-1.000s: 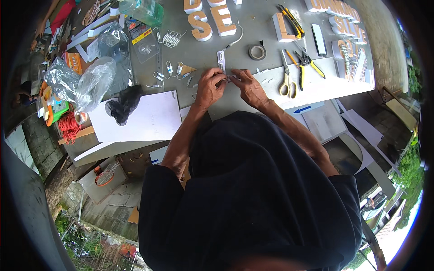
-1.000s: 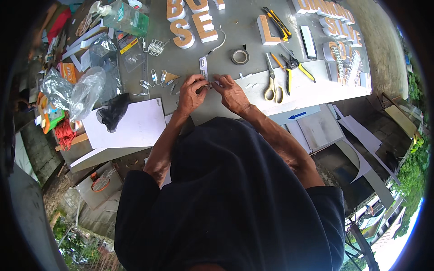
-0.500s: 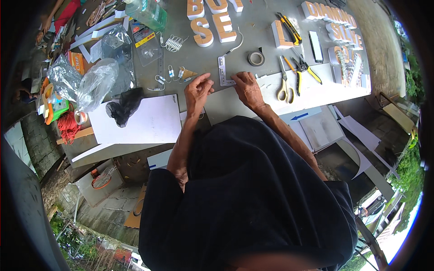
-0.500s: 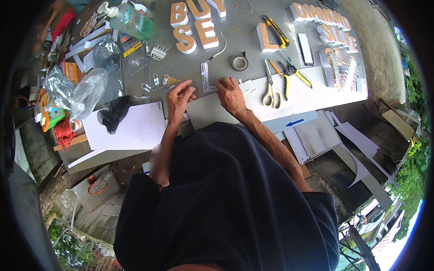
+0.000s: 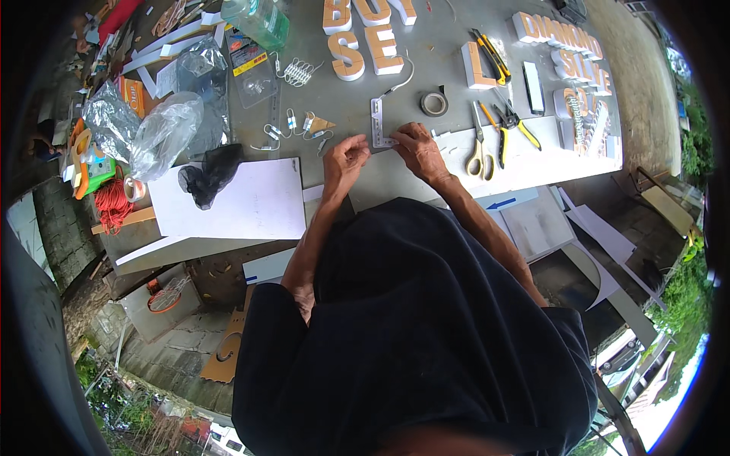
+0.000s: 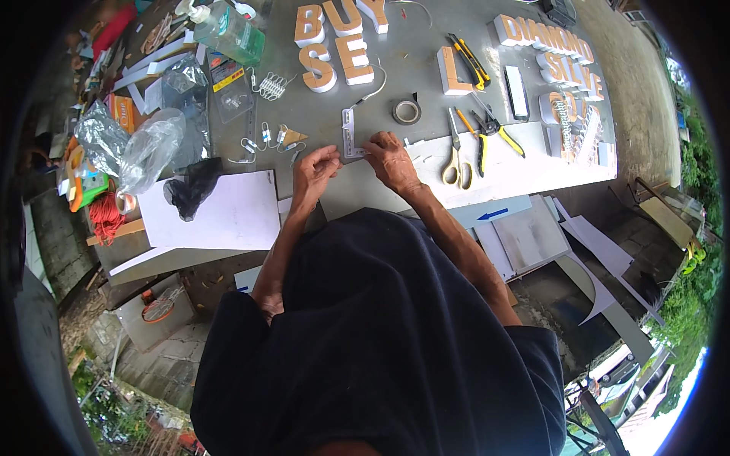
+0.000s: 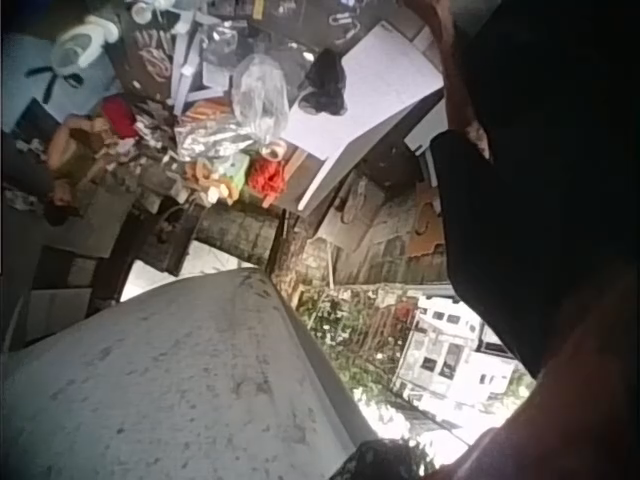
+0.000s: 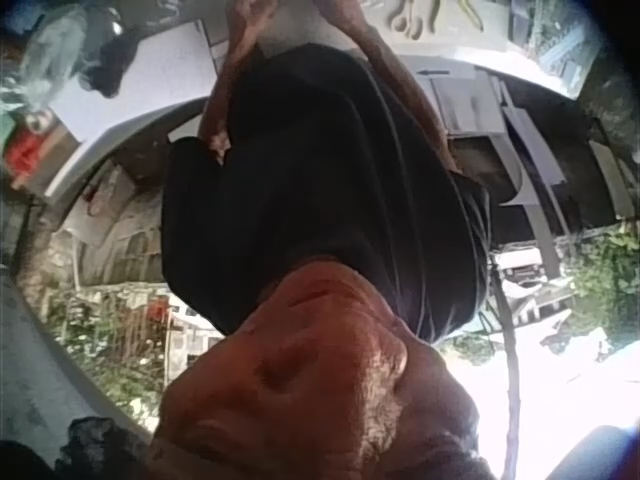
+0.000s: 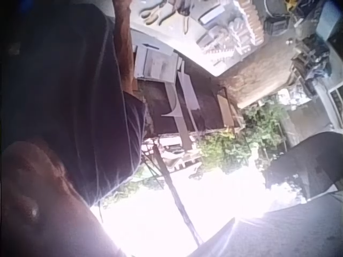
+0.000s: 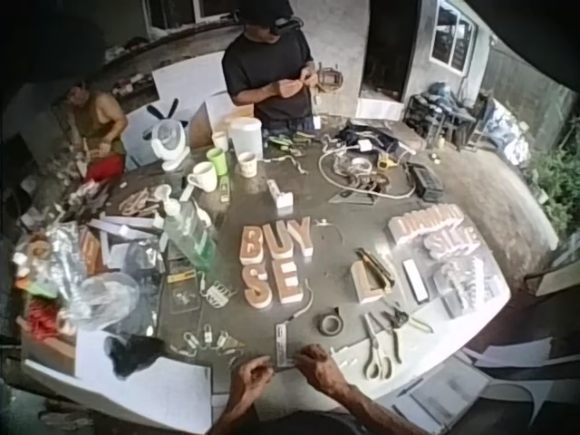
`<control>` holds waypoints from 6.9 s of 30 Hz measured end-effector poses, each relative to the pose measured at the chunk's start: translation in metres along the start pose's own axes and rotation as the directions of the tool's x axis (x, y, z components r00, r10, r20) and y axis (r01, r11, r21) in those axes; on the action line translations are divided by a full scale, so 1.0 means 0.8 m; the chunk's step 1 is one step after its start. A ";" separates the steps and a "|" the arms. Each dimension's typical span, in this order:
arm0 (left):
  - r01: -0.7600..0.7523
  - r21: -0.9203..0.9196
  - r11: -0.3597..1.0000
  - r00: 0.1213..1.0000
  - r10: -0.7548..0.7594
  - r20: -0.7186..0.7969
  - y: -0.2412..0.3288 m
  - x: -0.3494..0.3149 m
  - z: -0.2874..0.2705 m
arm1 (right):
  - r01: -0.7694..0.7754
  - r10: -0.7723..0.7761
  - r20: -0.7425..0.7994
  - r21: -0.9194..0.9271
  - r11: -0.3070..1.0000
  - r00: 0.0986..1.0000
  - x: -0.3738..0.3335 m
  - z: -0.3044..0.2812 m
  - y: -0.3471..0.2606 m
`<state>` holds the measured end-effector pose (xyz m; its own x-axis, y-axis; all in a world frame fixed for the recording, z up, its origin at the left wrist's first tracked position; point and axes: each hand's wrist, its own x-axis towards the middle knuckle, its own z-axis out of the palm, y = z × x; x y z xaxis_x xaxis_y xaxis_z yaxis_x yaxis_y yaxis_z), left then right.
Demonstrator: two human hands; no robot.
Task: Assembling and wiring components for an LED sign.
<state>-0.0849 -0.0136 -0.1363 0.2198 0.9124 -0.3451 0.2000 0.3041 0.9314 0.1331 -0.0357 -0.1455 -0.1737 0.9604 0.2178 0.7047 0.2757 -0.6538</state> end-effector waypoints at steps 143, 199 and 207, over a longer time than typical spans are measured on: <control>-0.221 -0.463 0.858 0.974 0.214 -0.069 0.230 0.220 -0.007 | -0.782 0.802 -0.122 0.176 0.597 0.585 0.058 -0.298 0.162; -0.191 -0.358 0.914 0.951 0.263 0.163 0.264 0.061 0.071 | -0.251 0.341 -0.043 0.593 0.765 0.939 0.173 -0.244 -0.096; -0.197 -0.321 0.926 0.954 0.257 0.155 0.266 0.059 0.074 | -0.220 0.314 -0.080 0.554 0.803 0.946 0.172 -0.238 -0.091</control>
<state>0.0242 0.0782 0.0385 0.4089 0.9062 -0.1080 -0.1647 0.1897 0.9679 0.1889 0.0690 0.0699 0.1126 0.9919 0.0587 0.2227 0.0323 -0.9744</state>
